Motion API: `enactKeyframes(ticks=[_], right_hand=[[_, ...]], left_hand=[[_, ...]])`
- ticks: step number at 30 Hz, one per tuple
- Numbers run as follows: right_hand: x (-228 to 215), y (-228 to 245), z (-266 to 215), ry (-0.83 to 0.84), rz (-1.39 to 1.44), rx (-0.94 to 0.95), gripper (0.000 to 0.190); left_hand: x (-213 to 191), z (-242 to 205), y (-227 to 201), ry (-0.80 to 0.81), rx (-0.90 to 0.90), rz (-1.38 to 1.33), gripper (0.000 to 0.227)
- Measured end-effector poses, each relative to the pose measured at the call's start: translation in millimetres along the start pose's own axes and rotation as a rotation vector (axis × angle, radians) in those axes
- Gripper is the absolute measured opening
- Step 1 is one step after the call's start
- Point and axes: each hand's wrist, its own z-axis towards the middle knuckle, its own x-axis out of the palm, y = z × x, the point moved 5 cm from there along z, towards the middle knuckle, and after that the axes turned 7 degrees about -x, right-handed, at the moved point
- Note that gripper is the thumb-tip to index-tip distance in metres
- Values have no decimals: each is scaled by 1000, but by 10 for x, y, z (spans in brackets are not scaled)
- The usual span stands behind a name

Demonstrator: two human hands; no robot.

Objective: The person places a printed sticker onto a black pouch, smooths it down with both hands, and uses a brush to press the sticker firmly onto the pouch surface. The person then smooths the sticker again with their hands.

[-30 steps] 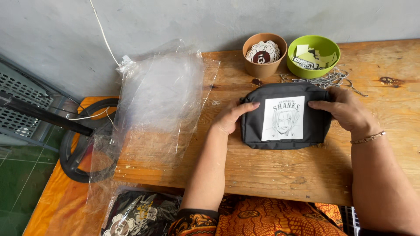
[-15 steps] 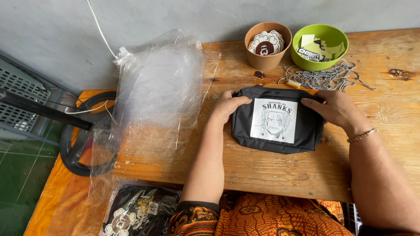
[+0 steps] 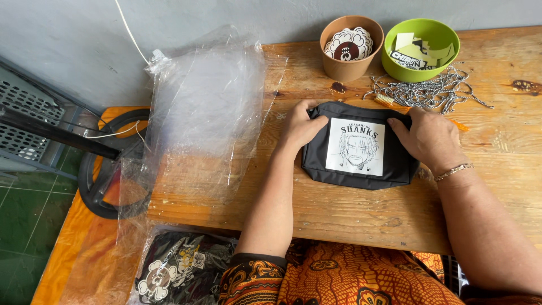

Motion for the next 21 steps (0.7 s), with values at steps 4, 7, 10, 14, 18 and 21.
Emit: enactKeyframes(ticks=[4, 7, 10, 14, 18, 21], right_hand=[[-6, -21, -23, -37, 4, -7, 60], [5, -35, -29, -87, 29, -15, 55], [-19, -18, -26, -192, -5, -65, 51], [12, 17, -32, -194, -58, -59, 50], [15, 23, -39, -290, -142, -109, 55], [-101, 106, -117, -432, -205, -139, 56]], left_hand=[[7, 116, 93, 7, 14, 150, 85], [13, 190, 143, 60, 15, -79, 87], [19, 118, 75, 24, 15, -159, 106], [294, 218, 105, -231, 246, 369, 95], [518, 396, 280, -606, 297, 920, 96], [523, 179, 162, -695, 307, 990, 88]])
